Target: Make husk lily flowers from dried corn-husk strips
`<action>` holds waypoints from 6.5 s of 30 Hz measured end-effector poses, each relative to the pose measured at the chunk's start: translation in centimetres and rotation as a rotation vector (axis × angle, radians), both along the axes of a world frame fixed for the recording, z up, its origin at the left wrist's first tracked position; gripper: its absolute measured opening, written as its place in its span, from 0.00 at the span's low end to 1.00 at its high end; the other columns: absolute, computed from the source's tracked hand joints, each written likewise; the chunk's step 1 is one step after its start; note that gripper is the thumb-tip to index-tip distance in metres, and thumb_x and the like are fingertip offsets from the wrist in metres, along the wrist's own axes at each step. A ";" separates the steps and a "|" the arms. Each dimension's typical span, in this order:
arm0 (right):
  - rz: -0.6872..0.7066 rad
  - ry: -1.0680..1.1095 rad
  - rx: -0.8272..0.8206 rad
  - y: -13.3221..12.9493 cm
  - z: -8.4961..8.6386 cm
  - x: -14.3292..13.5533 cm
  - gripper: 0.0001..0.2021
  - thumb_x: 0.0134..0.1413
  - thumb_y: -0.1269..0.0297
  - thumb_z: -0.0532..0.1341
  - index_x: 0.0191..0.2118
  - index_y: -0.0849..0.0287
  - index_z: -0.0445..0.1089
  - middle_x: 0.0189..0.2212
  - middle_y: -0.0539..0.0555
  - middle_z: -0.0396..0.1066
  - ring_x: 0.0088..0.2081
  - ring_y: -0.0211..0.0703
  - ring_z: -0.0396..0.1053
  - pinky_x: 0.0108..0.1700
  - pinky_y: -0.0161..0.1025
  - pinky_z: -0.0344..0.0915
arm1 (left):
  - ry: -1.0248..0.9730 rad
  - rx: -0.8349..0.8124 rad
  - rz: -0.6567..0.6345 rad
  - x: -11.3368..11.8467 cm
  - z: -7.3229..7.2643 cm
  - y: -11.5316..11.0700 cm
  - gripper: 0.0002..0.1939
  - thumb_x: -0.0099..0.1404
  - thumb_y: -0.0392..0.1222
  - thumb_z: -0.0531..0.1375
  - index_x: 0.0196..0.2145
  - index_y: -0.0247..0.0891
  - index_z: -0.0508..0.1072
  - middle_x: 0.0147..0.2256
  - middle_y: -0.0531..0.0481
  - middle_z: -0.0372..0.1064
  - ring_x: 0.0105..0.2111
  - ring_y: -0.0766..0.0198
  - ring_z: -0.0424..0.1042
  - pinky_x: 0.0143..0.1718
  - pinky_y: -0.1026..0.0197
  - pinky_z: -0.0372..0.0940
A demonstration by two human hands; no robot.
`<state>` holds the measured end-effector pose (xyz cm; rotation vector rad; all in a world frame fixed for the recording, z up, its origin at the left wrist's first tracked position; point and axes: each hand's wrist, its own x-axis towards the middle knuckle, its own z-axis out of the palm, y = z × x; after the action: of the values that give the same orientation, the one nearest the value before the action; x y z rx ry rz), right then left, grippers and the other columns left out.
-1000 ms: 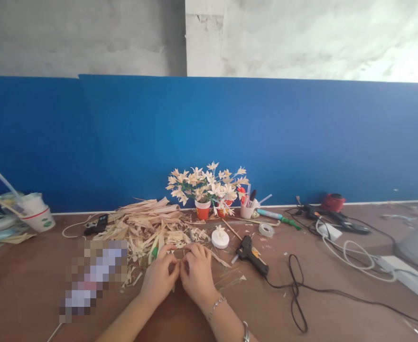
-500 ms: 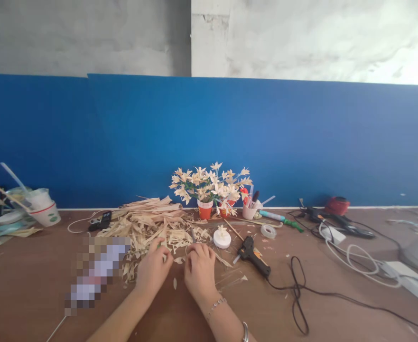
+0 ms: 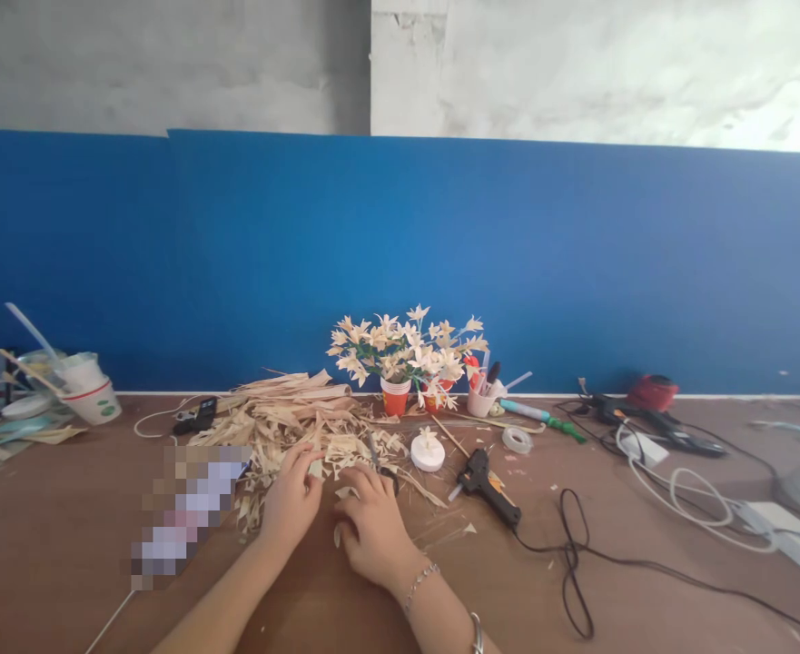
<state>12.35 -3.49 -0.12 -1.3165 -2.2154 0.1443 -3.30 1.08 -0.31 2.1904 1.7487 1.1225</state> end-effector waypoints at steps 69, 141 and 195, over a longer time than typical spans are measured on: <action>-0.203 0.259 0.176 0.7 0.1 0.3 0.06 0.48 0.75 0.56 0.26 0.57 0.64 0.33 0.52 0.69 0.39 0.44 0.63 0.45 0.43 0.53 | 0.006 0.129 -0.208 2.2 0.0 -1.8 0.08 0.55 0.31 0.56 0.22 0.40 0.69 0.45 0.47 0.67 0.50 0.51 0.60 0.49 0.43 0.56; -0.569 0.066 -0.025 1.6 -0.9 1.6 0.16 0.52 0.64 0.53 0.16 0.59 0.55 0.12 0.46 0.59 0.17 0.33 0.54 0.22 0.32 0.41 | 0.179 -0.073 0.038 -3.2 3.9 2.4 0.15 0.57 0.29 0.49 0.23 0.40 0.72 0.33 0.50 0.72 0.39 0.58 0.67 0.42 0.58 0.59; -0.495 0.065 0.065 1.9 -1.7 2.0 0.16 0.52 0.64 0.52 0.16 0.58 0.54 0.13 0.46 0.58 0.17 0.33 0.54 0.22 0.32 0.43 | 0.738 0.277 0.082 -8.9 11.6 9.5 0.17 0.58 0.29 0.49 0.34 0.40 0.76 0.32 0.44 0.71 0.39 0.54 0.65 0.54 0.46 0.42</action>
<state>14.35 -1.55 -1.86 -1.7478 -1.7622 -0.0695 -12.18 10.60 11.26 2.9968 2.0353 0.6197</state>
